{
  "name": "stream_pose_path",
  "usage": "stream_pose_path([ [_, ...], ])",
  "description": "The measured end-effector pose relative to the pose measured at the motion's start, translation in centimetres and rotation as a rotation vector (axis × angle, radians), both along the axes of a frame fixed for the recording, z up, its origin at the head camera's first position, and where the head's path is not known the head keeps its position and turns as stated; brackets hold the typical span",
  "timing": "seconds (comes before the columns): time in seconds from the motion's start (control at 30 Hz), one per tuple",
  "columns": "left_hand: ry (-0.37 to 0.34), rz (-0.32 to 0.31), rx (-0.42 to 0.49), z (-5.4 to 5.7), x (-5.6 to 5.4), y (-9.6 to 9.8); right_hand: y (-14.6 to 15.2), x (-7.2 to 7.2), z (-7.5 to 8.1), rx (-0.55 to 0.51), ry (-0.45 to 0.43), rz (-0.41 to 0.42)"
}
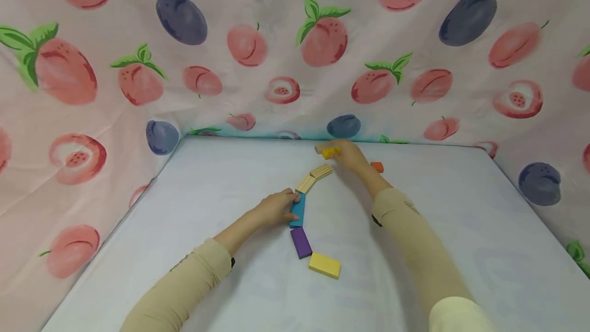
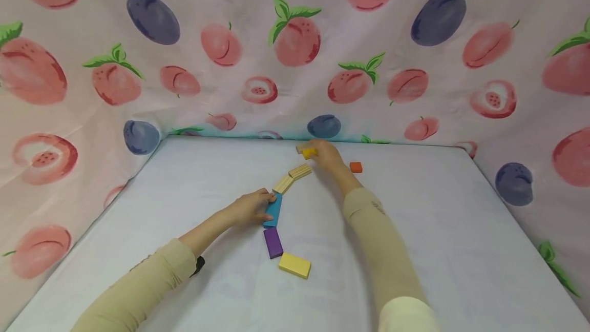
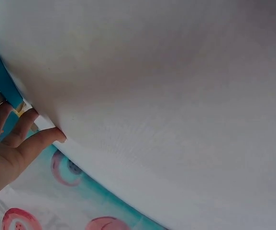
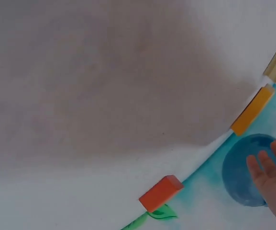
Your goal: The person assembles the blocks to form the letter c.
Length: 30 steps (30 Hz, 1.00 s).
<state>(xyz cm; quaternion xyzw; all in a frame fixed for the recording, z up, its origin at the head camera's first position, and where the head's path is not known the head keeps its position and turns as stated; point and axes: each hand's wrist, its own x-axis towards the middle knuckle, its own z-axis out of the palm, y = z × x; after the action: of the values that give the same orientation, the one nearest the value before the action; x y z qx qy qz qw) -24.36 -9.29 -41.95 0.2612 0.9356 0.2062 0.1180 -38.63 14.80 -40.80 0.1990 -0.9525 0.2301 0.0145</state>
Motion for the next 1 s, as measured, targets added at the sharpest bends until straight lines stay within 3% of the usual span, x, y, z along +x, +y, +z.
stream_pose_path([
  [0.1,-0.014,0.004,-0.008,0.0,0.1,0.0,0.3,-1.1,-0.6,0.004,-0.027,0.008],
  [0.27,-0.023,-0.001,-0.001,0.0,0.1,0.1,0.1,-2.3,-1.6,0.127,-0.047,0.075],
  [0.43,-0.004,-0.001,-0.028,0.1,-0.1,0.2,-0.7,-3.0,-1.8,0.211,-0.127,0.126],
  [0.63,0.004,-0.025,-0.02,0.2,0.1,0.2,-1.1,-3.2,-1.6,0.282,-0.206,0.131],
  [0.7,0.003,-0.023,-0.026,0.2,0.2,0.1,-1.1,-3.2,-1.5,0.311,-0.204,0.14],
  [0.8,0.013,-0.02,-0.036,0.1,0.2,0.1,-1.3,-3.1,-1.5,0.349,-0.126,0.145],
  [0.93,0.033,-0.025,-0.038,0.2,0.0,0.0,-1.2,-3.0,-1.6,0.368,-0.022,0.103],
  [1.0,0.031,-0.023,-0.037,0.2,-0.1,-0.1,-1.1,-2.9,-1.6,0.358,-0.025,0.07],
])
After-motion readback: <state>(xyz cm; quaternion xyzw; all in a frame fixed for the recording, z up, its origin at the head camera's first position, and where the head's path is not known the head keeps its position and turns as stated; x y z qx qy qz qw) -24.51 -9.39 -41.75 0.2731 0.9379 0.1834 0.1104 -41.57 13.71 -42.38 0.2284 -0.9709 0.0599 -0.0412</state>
